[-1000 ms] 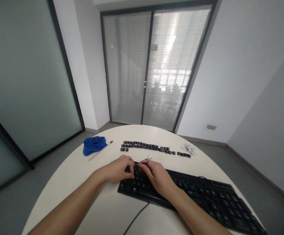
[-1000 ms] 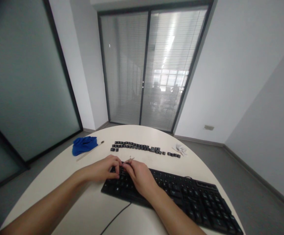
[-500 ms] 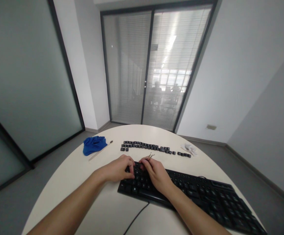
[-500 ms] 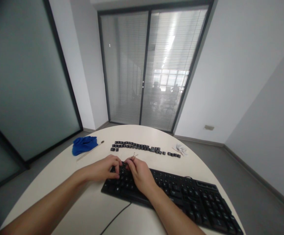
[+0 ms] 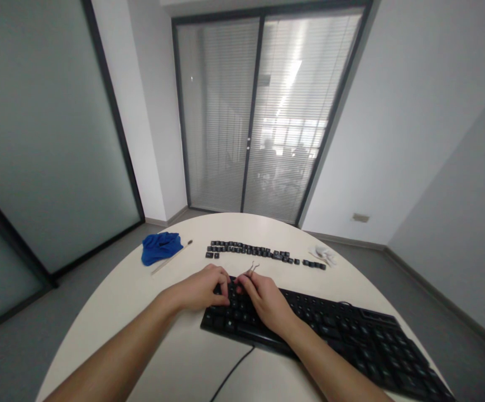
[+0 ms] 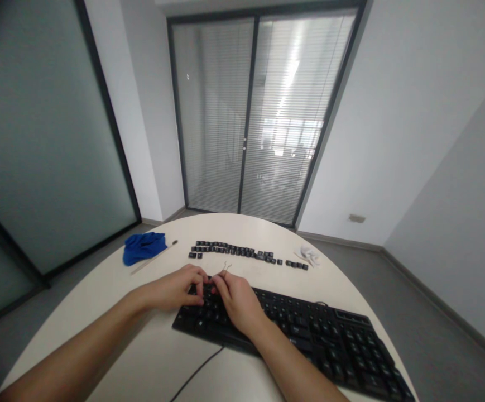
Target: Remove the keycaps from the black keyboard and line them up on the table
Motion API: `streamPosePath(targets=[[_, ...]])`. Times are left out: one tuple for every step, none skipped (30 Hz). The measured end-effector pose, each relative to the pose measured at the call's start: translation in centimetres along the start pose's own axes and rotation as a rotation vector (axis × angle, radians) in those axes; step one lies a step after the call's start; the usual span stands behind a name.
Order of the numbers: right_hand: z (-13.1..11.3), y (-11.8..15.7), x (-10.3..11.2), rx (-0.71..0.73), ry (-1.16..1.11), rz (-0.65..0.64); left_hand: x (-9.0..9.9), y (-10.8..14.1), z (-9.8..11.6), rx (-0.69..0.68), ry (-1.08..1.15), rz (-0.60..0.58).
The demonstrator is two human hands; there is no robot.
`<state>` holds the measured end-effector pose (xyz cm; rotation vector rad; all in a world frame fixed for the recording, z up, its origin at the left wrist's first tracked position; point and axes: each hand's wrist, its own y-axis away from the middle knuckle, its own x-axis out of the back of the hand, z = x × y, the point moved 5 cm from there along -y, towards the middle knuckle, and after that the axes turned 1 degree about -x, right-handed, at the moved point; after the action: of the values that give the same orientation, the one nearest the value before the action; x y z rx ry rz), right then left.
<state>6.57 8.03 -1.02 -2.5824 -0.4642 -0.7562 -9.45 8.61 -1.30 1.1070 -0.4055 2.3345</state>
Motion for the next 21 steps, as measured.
streamPosePath(targets=[[-0.2, 0.1, -0.1, 0.015, 0.027, -0.016, 0.0, 0.0, 0.0, -0.002, -0.003, 0.0], [-0.4, 0.1, -0.3, 0.03, 0.052, -0.028, 0.0, 0.0, 0.0, -0.004, -0.004, 0.001], [-0.5, 0.2, -0.4, 0.044, 0.072, -0.037, 0.1, 0.0, 0.0, -0.007, -0.005, 0.001], [-0.6, 0.2, -0.4, 0.057, 0.085, -0.04, 0.1, 0.0, 0.1, -0.012, -0.008, 0.001], [-0.7, 0.2, -0.5, 0.069, 0.085, -0.037, 0.1, 0.0, 0.1, -0.019, -0.012, 0.002], [-0.6, 0.2, -0.4, 0.074, 0.074, -0.026, 0.1, 0.0, 0.2, -0.022, -0.017, 0.005], [-0.5, 0.2, -0.4, 0.073, 0.054, -0.012, 0.1, 0.0, 0.2, -0.021, -0.02, 0.012], [-0.3, 0.2, -0.3, 0.064, 0.031, 0.006, 0.1, 0.0, 0.2, -0.014, -0.021, 0.023], [-0.2, 0.2, -0.2, 0.051, 0.006, 0.022, 0.1, 0.0, 0.1, -0.002, -0.02, 0.041], [0.0, 0.1, -0.1, 0.038, -0.018, 0.034, 0.1, 0.0, 0.1, 0.012, -0.016, 0.062], [0.1, 0.1, 0.0, 0.029, -0.04, 0.039, 0.1, 0.0, 0.1, 0.022, -0.011, 0.078], [0.2, 0.2, 0.0, 0.023, -0.059, 0.04, 0.1, 0.0, 0.1, 0.024, -0.009, 0.088], [0.3, 0.2, 0.0, 0.021, -0.076, 0.038, 0.0, -0.1, 0.1, 0.016, -0.006, 0.09], [0.4, 0.2, 0.0, 0.017, -0.09, 0.036, -0.1, -0.1, 0.2, 0.001, -0.004, 0.085], [0.5, 0.2, 0.0, 0.011, -0.103, 0.033, -0.2, -0.2, 0.3, -0.018, -0.003, 0.076], [0.6, 0.2, -0.1, -0.003, -0.128, 0.036, -0.3, -0.3, 0.5, -0.037, -0.002, 0.068], [0.9, 0.1, -0.1, -0.028, -0.173, 0.043, -0.3, -0.3, 0.5, -0.049, -0.003, 0.066], [1.3, 0.0, -0.1, -0.063, -0.24, 0.05, -0.3, -0.4, 0.6, -0.052, -0.005, 0.068], [1.7, 0.0, -0.2, -0.103, -0.32, 0.053, -0.3, -0.4, 0.6, -0.048, -0.008, 0.071], [2.1, -0.1, -0.3, -0.14, -0.401, 0.054, -0.3, -0.5, 0.6, -0.04, -0.013, 0.075], [2.5, -0.2, -0.4, -0.168, -0.469, 0.055, -0.4, -0.5, 0.5, -0.032, -0.017, 0.077]])
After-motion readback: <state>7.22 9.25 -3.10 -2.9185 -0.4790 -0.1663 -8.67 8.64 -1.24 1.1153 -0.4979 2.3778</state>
